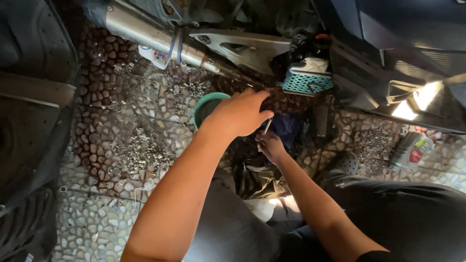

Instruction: The person aligns a perforated metal plate onto the motorcycle's engine casing and secures it using a wrench to tighten the bolts. The person is sitting on the ground during the process.

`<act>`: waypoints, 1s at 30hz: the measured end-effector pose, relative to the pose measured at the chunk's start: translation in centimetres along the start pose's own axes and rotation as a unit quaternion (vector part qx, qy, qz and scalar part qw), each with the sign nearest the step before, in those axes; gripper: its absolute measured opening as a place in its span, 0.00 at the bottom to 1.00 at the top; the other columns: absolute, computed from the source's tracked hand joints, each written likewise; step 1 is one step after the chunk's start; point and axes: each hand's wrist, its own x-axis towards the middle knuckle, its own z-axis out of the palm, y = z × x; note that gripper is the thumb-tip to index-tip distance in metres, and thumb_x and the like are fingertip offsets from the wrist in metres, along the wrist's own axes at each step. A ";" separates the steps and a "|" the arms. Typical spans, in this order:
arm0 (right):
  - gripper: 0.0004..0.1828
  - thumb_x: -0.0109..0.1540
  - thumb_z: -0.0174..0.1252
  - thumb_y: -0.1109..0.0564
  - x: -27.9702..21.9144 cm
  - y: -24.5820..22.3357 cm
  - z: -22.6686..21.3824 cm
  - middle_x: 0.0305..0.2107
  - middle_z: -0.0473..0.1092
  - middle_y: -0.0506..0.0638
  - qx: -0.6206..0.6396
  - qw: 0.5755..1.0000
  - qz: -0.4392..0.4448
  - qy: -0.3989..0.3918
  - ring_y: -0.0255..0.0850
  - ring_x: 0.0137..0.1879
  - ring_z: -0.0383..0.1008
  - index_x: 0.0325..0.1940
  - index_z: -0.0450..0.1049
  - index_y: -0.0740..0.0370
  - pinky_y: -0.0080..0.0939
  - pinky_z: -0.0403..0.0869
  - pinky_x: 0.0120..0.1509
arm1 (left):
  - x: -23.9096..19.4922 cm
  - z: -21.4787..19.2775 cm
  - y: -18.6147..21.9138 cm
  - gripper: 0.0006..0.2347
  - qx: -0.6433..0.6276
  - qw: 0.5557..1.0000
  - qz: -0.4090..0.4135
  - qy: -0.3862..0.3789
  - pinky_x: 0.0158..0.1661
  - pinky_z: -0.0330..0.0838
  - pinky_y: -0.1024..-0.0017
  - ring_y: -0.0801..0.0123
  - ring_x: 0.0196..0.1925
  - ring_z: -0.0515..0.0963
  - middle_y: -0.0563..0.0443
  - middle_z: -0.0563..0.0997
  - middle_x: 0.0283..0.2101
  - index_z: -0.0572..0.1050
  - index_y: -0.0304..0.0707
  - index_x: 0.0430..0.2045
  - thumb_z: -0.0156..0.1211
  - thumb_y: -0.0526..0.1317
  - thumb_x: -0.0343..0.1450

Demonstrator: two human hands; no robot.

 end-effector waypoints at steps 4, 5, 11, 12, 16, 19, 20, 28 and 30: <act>0.08 0.75 0.49 0.56 2.9 1.1 -0.5 0.31 0.64 0.49 -0.027 0.996 0.012 -0.079 0.36 0.31 0.62 0.51 0.70 0.61 0.38 0.63 0.32 | 0.1 0.5 -0.6 0.25 -0.012 1.000 0.016 0.019 0.59 0.66 0.52 0.47 0.66 0.68 0.41 0.68 0.65 0.64 0.49 0.65 0.55 0.53 0.73; 0.09 0.74 0.50 0.56 3.4 0.6 0.4 0.36 0.65 0.51 -0.032 0.995 -0.021 -0.097 0.38 0.37 0.64 0.54 0.69 0.62 0.40 0.66 0.39 | -0.2 0.3 -0.5 0.25 -0.015 1.000 0.009 0.016 0.59 0.67 0.52 0.47 0.66 0.69 0.41 0.69 0.65 0.64 0.49 0.65 0.55 0.53 0.73; 0.19 0.67 0.50 0.56 2.6 -6.0 9.2 0.54 0.71 0.54 -0.159 0.966 -0.188 -0.079 0.47 0.58 0.74 0.63 0.63 0.61 0.49 0.75 0.60 | -0.1 0.7 -0.9 0.24 -0.021 0.999 0.011 0.029 0.58 0.68 0.54 0.47 0.63 0.72 0.42 0.72 0.61 0.67 0.49 0.63 0.56 0.52 0.72; 0.20 0.68 0.49 0.53 3.1 -6.5 9.6 0.55 0.71 0.55 -0.129 0.970 -0.193 -0.075 0.48 0.59 0.74 0.64 0.62 0.59 0.49 0.74 0.60 | 0.2 0.9 -1.2 0.24 -0.027 0.999 0.019 0.039 0.57 0.68 0.54 0.47 0.62 0.72 0.43 0.73 0.60 0.67 0.49 0.63 0.57 0.52 0.71; 0.21 0.67 0.49 0.53 7.3 -5.6 7.1 0.55 0.71 0.56 0.052 0.985 -0.146 -0.079 0.49 0.59 0.74 0.64 0.64 0.57 0.50 0.75 0.61 | -0.2 0.3 -1.0 0.22 -0.025 1.000 0.006 0.009 0.57 0.69 0.54 0.48 0.62 0.73 0.44 0.73 0.60 0.68 0.50 0.62 0.56 0.51 0.73; 0.19 0.68 0.51 0.56 7.9 -6.2 6.8 0.55 0.70 0.55 0.022 0.989 -0.138 -0.039 0.50 0.58 0.73 0.64 0.65 0.54 0.51 0.76 0.59 | 0.0 0.4 -1.2 0.24 -0.031 0.999 0.019 0.027 0.57 0.69 0.55 0.49 0.61 0.73 0.44 0.73 0.60 0.66 0.51 0.64 0.56 0.51 0.72; 0.18 0.69 0.50 0.55 8.0 -6.2 6.5 0.53 0.70 0.54 0.044 0.991 -0.120 -0.028 0.50 0.57 0.73 0.64 0.65 0.53 0.50 0.76 0.56 | -0.2 0.1 -1.0 0.24 -0.038 0.999 0.008 0.018 0.57 0.70 0.55 0.50 0.61 0.74 0.45 0.73 0.60 0.66 0.52 0.64 0.56 0.51 0.72; 0.13 0.71 0.48 0.55 9.9 -4.4 4.2 0.48 0.72 0.53 0.000 0.994 -0.105 -0.021 0.45 0.52 0.76 0.60 0.66 0.51 0.47 0.77 0.50 | -0.2 -0.4 -0.7 0.23 -0.028 1.000 -0.005 -0.004 0.60 0.66 0.54 0.52 0.64 0.72 0.46 0.72 0.62 0.65 0.52 0.64 0.55 0.51 0.73; 0.15 0.70 0.48 0.56 11.1 -3.9 3.7 0.47 0.72 0.51 0.022 0.995 -0.099 -0.007 0.44 0.51 0.76 0.61 0.64 0.50 0.47 0.77 0.49 | -0.6 -1.0 -0.3 0.23 -0.039 0.999 -0.025 -0.018 0.60 0.68 0.56 0.53 0.64 0.72 0.48 0.71 0.63 0.65 0.54 0.65 0.54 0.51 0.73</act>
